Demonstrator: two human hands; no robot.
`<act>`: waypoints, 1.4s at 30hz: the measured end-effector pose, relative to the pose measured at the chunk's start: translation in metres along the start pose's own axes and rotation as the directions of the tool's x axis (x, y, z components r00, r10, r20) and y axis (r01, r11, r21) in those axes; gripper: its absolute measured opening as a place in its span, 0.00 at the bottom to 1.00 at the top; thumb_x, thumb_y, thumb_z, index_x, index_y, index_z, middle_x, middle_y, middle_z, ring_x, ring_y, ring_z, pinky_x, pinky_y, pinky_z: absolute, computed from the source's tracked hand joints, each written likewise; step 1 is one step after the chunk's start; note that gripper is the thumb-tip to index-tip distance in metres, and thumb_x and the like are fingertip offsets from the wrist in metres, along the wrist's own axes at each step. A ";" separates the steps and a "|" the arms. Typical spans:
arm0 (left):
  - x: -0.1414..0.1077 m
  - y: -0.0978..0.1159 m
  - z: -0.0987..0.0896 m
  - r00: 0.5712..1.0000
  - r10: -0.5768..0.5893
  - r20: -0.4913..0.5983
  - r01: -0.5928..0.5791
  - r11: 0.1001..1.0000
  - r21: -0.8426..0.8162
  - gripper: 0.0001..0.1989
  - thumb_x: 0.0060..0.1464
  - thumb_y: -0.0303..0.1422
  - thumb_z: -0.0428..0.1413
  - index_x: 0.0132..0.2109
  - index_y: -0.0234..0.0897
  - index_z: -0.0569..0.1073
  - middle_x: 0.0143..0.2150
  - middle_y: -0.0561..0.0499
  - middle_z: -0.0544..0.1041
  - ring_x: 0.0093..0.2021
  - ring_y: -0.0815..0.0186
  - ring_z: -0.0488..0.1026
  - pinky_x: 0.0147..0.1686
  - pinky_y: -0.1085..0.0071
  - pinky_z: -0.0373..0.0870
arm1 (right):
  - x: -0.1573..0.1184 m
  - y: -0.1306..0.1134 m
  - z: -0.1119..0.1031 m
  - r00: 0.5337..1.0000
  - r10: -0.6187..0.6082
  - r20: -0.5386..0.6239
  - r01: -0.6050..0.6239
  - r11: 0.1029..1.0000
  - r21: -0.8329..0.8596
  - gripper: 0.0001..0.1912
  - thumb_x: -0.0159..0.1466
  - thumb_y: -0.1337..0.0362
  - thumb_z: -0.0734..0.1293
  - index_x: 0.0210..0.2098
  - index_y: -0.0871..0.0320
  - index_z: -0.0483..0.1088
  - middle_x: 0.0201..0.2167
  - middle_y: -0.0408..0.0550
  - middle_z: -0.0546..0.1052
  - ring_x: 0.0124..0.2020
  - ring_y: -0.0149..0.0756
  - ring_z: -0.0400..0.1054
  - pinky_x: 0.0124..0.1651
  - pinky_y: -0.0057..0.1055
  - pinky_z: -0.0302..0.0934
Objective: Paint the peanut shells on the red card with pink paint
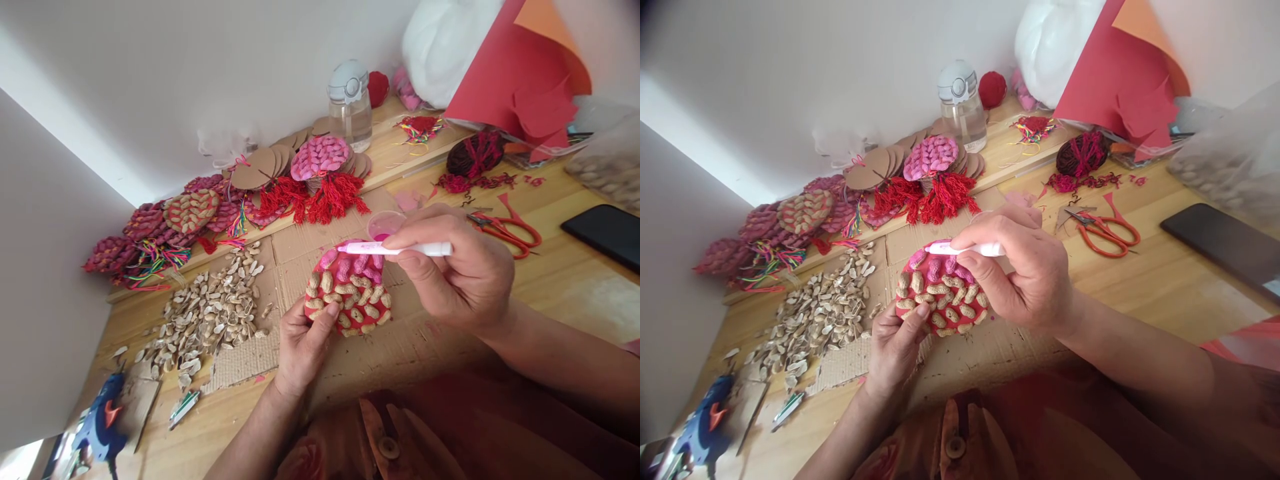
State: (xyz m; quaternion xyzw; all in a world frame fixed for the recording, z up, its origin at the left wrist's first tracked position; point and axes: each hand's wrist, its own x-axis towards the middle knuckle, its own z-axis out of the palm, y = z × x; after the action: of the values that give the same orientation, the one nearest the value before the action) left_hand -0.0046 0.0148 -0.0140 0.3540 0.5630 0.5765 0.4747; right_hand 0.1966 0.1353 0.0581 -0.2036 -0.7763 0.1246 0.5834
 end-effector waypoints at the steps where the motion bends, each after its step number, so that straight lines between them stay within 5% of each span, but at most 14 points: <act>1: 0.000 0.000 0.000 1.000 0.003 -0.003 -0.003 1.000 -0.001 0.16 0.58 0.47 0.69 0.43 0.39 0.84 0.41 0.47 0.86 0.39 0.61 0.82 0.46 0.62 0.80 | 0.000 -0.001 0.000 1.000 0.002 0.003 -0.002 1.000 -0.003 0.07 0.69 0.69 0.69 0.44 0.51 0.75 0.34 0.42 0.83 0.36 0.38 0.76 0.40 0.40 0.67; 17: 0.002 0.006 -0.003 0.982 0.190 0.006 -0.184 0.943 0.277 0.13 0.63 0.45 0.65 0.39 0.39 0.84 0.41 0.45 0.84 0.43 0.58 0.79 0.46 0.65 0.76 | 0.001 0.001 -0.002 1.000 0.005 -0.012 -0.005 1.000 0.022 0.07 0.66 0.69 0.70 0.43 0.53 0.76 0.34 0.45 0.82 0.34 0.38 0.74 0.39 0.38 0.66; 26: 0.004 0.009 -0.004 0.944 0.327 0.046 -0.314 0.843 0.437 0.17 0.65 0.40 0.63 0.29 0.39 0.76 0.32 0.50 0.78 0.33 0.64 0.71 0.39 0.69 0.70 | 0.001 -0.003 -0.004 1.000 0.002 0.002 -0.002 1.000 -0.015 0.08 0.69 0.68 0.69 0.44 0.49 0.76 0.35 0.44 0.83 0.36 0.40 0.76 0.39 0.42 0.67; 42: 0.004 0.010 -0.009 0.878 0.460 0.133 -0.454 0.712 0.536 0.10 0.67 0.31 0.62 0.33 0.39 0.77 0.38 0.50 0.81 0.37 0.65 0.73 0.38 0.70 0.66 | 0.002 -0.007 -0.007 1.000 0.007 -0.013 -0.006 1.000 0.005 0.08 0.68 0.69 0.69 0.45 0.51 0.76 0.36 0.44 0.83 0.37 0.40 0.75 0.40 0.43 0.66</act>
State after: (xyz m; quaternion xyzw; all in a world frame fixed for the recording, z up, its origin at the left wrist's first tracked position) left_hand -0.0156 0.0170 -0.0058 0.6006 0.6022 0.4898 0.1919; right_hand 0.2014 0.1299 0.0641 -0.2055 -0.7716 0.1271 0.5884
